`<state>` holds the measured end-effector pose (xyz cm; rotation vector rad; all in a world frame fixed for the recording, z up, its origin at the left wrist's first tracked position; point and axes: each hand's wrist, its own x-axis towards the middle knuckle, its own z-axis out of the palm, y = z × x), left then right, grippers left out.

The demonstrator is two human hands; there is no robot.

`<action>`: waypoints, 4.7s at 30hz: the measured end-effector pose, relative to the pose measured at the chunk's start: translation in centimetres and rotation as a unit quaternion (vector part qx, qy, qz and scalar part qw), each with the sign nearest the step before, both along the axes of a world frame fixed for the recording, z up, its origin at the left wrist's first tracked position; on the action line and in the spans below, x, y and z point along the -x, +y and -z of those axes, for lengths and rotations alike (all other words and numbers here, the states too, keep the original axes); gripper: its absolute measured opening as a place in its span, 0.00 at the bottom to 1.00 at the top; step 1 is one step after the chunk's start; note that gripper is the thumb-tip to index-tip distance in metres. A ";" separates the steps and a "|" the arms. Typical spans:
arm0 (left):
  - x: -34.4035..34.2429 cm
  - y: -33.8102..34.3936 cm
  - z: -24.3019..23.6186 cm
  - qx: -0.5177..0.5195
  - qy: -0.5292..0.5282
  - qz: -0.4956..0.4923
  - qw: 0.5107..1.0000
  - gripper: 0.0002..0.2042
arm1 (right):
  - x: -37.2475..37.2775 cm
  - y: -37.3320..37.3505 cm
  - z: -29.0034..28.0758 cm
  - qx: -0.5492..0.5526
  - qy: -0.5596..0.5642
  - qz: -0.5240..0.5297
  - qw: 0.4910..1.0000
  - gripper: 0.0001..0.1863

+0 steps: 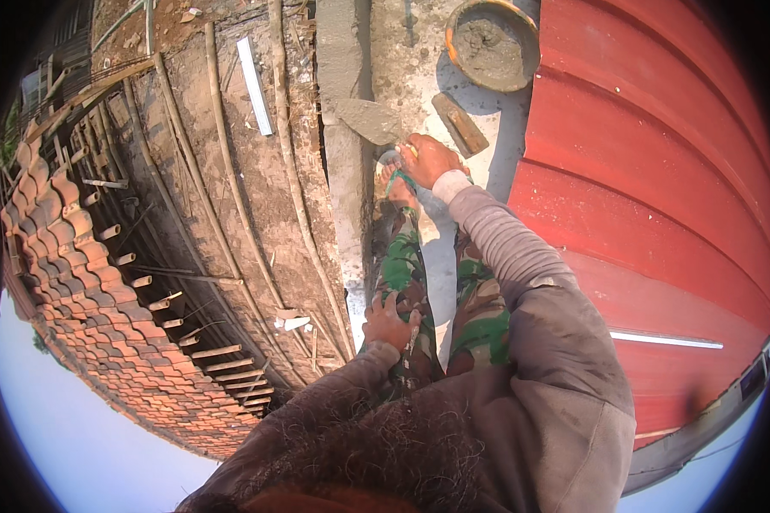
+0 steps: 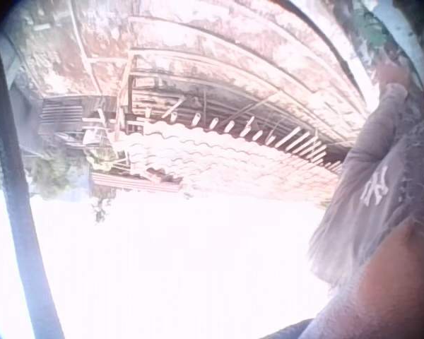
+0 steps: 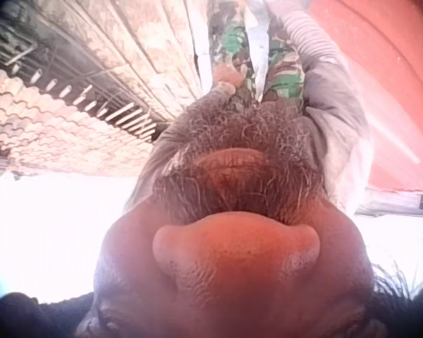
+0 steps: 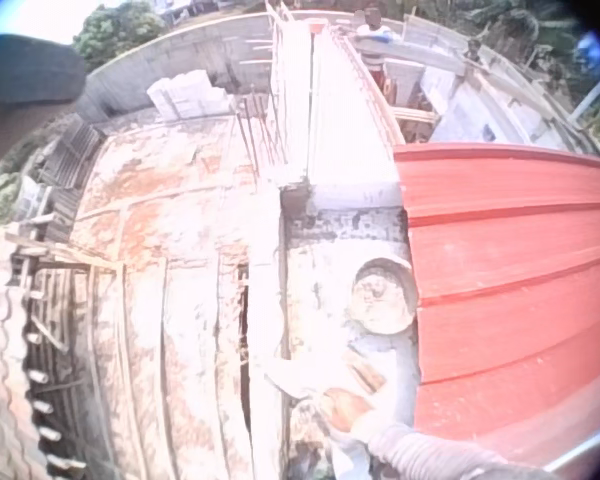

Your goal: The person applies mortar to a concrete ledge on a rooftop using a trowel, dipping the tool into a bucket of mixture and spreading it along the surface.

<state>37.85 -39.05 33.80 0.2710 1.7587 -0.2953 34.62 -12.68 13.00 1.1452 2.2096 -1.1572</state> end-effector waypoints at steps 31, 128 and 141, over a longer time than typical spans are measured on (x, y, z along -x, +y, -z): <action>-3.2 0.2 0.2 -0.035 0.080 -0.007 0.996 0.37 | -4.9 5.4 6.1 0.075 0.239 0.491 0.834 0.14; -7.3 -5.3 -0.2 -0.016 0.045 -0.190 0.981 0.40 | 23.3 -3.5 -6.1 -0.358 0.000 -0.687 0.632 0.15; -7.0 -5.1 -0.3 -0.016 0.039 -0.231 0.972 0.39 | 12.6 2.1 -6.9 -0.117 -0.055 -0.457 0.880 0.20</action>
